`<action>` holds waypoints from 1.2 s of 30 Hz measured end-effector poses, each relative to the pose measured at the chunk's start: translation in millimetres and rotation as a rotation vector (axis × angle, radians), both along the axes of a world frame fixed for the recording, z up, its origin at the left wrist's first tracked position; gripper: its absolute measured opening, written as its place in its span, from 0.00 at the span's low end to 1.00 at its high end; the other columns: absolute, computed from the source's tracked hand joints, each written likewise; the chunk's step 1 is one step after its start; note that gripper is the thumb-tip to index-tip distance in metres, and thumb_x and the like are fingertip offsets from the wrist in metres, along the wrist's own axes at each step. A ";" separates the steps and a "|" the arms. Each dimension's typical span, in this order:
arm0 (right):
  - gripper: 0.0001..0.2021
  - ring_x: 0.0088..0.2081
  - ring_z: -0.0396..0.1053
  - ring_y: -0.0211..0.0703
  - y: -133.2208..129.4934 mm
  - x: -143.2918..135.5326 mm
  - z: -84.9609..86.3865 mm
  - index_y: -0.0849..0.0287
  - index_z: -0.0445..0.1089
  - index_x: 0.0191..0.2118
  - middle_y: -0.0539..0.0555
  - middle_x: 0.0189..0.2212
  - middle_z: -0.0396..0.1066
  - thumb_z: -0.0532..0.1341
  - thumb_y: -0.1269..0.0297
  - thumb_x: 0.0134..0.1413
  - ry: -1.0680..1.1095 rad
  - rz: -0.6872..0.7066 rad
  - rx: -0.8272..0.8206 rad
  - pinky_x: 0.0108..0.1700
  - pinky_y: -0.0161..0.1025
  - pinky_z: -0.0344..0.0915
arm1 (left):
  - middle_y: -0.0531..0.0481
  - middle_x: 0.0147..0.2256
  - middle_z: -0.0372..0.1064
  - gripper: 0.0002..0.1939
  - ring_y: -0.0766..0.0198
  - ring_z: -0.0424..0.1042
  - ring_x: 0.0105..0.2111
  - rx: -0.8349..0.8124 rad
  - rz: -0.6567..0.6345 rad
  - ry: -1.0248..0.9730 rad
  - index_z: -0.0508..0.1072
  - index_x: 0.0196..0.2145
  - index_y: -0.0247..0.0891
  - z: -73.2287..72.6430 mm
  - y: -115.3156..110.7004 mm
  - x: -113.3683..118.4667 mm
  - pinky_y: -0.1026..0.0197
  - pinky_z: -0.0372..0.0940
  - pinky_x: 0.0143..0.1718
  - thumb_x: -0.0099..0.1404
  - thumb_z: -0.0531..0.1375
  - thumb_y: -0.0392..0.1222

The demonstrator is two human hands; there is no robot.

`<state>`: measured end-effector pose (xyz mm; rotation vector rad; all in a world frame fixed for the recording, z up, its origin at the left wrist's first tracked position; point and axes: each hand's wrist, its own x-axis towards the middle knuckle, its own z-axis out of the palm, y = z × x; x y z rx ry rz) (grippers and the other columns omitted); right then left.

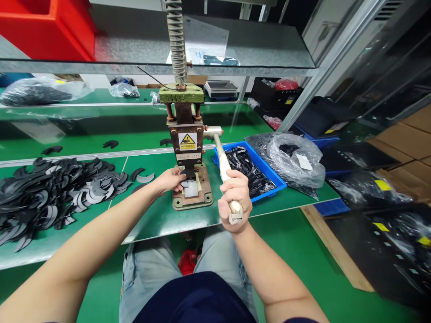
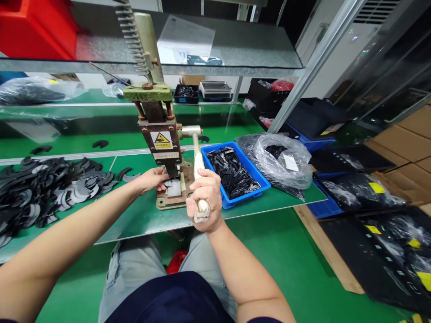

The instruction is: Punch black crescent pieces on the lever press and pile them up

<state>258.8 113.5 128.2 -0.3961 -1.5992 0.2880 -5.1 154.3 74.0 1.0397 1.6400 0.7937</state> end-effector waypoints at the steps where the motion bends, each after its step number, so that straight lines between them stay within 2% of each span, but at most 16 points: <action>1: 0.05 0.53 0.75 0.51 0.1 -0.6 -0.2 0.51 0.67 0.36 0.50 0.36 0.71 0.64 0.68 0.58 0.007 -0.001 -0.001 0.62 0.65 0.73 | 0.58 0.17 0.67 0.15 0.67 0.71 0.16 -0.014 -0.004 0.020 0.67 0.35 0.41 0.6 1.1 0.6 0.70 0.61 0.18 0.70 0.68 0.47; 5: 0.06 0.50 0.75 0.50 2.2 -2.4 -0.7 0.51 0.66 0.36 0.49 0.36 0.71 0.64 0.70 0.57 0.027 -0.001 0.017 0.63 0.64 0.72 | 0.57 0.16 0.67 0.12 0.66 0.70 0.16 -0.055 -0.009 0.060 0.71 0.38 0.40 2.2 4.5 2.8 0.69 0.58 0.19 0.70 0.68 0.48; 9: 0.07 0.49 0.75 0.50 4.0 0.0 0.6 0.52 0.66 0.36 0.49 0.36 0.71 0.63 0.71 0.56 0.009 0.010 0.036 0.62 0.64 0.71 | 0.55 0.18 0.69 0.13 0.64 0.70 0.17 0.002 -0.026 0.138 0.73 0.42 0.40 3.7 -2.1 9.7 0.64 0.61 0.21 0.71 0.66 0.51; 11: 0.06 0.51 0.74 0.52 4.3 2.9 1.3 0.52 0.67 0.36 0.50 0.36 0.71 0.64 0.70 0.56 -0.020 0.013 0.041 0.63 0.65 0.71 | 0.52 0.23 0.74 0.12 0.60 0.73 0.21 0.107 -0.032 0.266 0.72 0.43 0.40 3.7 -12.3 15.2 0.61 0.65 0.25 0.72 0.63 0.52; 14: 0.06 0.54 0.74 0.53 4.8 6.1 1.6 0.52 0.68 0.36 0.50 0.38 0.72 0.65 0.70 0.55 -0.045 0.010 0.031 0.63 0.64 0.71 | 0.44 0.35 0.80 0.13 0.57 0.79 0.31 0.381 -0.116 0.444 0.73 0.47 0.39 1.3 -31.8 15.2 0.57 0.71 0.35 0.75 0.58 0.50; 16: 0.07 0.54 0.73 0.52 5.2 6.2 1.6 0.52 0.68 0.37 0.50 0.38 0.72 0.65 0.71 0.55 -0.036 0.016 0.028 0.63 0.64 0.71 | 0.43 0.42 0.80 0.14 0.56 0.79 0.38 0.499 -0.183 0.490 0.74 0.50 0.39 -1.6 -43.3 0.4 0.55 0.73 0.42 0.75 0.56 0.50; 18: 0.07 0.53 0.73 0.52 5.4 4.5 1.6 0.52 0.68 0.36 0.50 0.37 0.72 0.65 0.71 0.54 -0.015 0.021 0.029 0.62 0.63 0.71 | 0.41 0.46 0.79 0.15 0.54 0.79 0.44 0.505 -0.160 0.586 0.76 0.51 0.39 -4.5 -51.5 -30.0 0.53 0.73 0.49 0.74 0.58 0.49; 22: 0.08 0.52 0.74 0.52 5.3 -0.3 2.2 0.53 0.67 0.35 0.50 0.36 0.72 0.65 0.71 0.53 0.020 0.015 0.029 0.62 0.64 0.71 | 0.35 0.51 0.78 0.19 0.46 0.75 0.55 0.343 0.029 0.993 0.79 0.53 0.37 -8.7 -57.8 -115.4 0.49 0.68 0.60 0.72 0.60 0.50; 25: 0.07 0.49 0.74 0.52 5.6 -2.2 2.4 0.52 0.67 0.34 0.50 0.36 0.71 0.65 0.71 0.53 0.033 0.011 0.036 0.61 0.64 0.71 | 0.34 0.58 0.75 0.24 0.41 0.71 0.60 0.232 -0.076 1.121 0.79 0.57 0.38 -10.9 -55.6 -161.0 0.46 0.63 0.65 0.70 0.62 0.53; 27: 0.07 0.48 0.74 0.51 6.0 -2.3 2.5 0.52 0.67 0.35 0.50 0.35 0.71 0.65 0.70 0.53 0.036 0.010 0.042 0.61 0.65 0.71 | 0.36 0.61 0.73 0.26 0.40 0.68 0.62 0.185 -0.177 1.154 0.79 0.59 0.41 -11.9 -51.0 -172.4 0.46 0.61 0.66 0.68 0.63 0.54; 31: 0.06 0.48 0.73 0.51 6.2 -0.9 3.3 0.52 0.67 0.35 0.49 0.35 0.71 0.65 0.69 0.54 0.021 0.004 0.040 0.60 0.65 0.72 | 0.34 0.63 0.71 0.25 0.36 0.65 0.63 0.124 -0.296 1.201 0.83 0.53 0.41 -11.9 -34.4 -168.0 0.44 0.62 0.63 0.66 0.64 0.59; 34: 0.07 0.49 0.73 0.51 5.5 0.7 4.4 0.52 0.67 0.35 0.50 0.36 0.71 0.65 0.69 0.54 -0.005 -0.004 0.035 0.60 0.66 0.72 | 0.30 0.58 0.73 0.22 0.32 0.67 0.61 0.060 -0.292 1.218 0.83 0.43 0.37 -10.3 -20.6 -162.2 0.41 0.64 0.59 0.63 0.66 0.59; 36: 0.06 0.49 0.73 0.52 5.0 1.8 4.9 0.52 0.66 0.35 0.50 0.36 0.71 0.64 0.69 0.54 -0.023 -0.010 0.035 0.60 0.66 0.72 | 0.31 0.54 0.76 0.20 0.33 0.68 0.59 0.044 -0.258 1.184 0.82 0.39 0.38 -8.8 -14.2 -160.5 0.44 0.65 0.57 0.59 0.69 0.57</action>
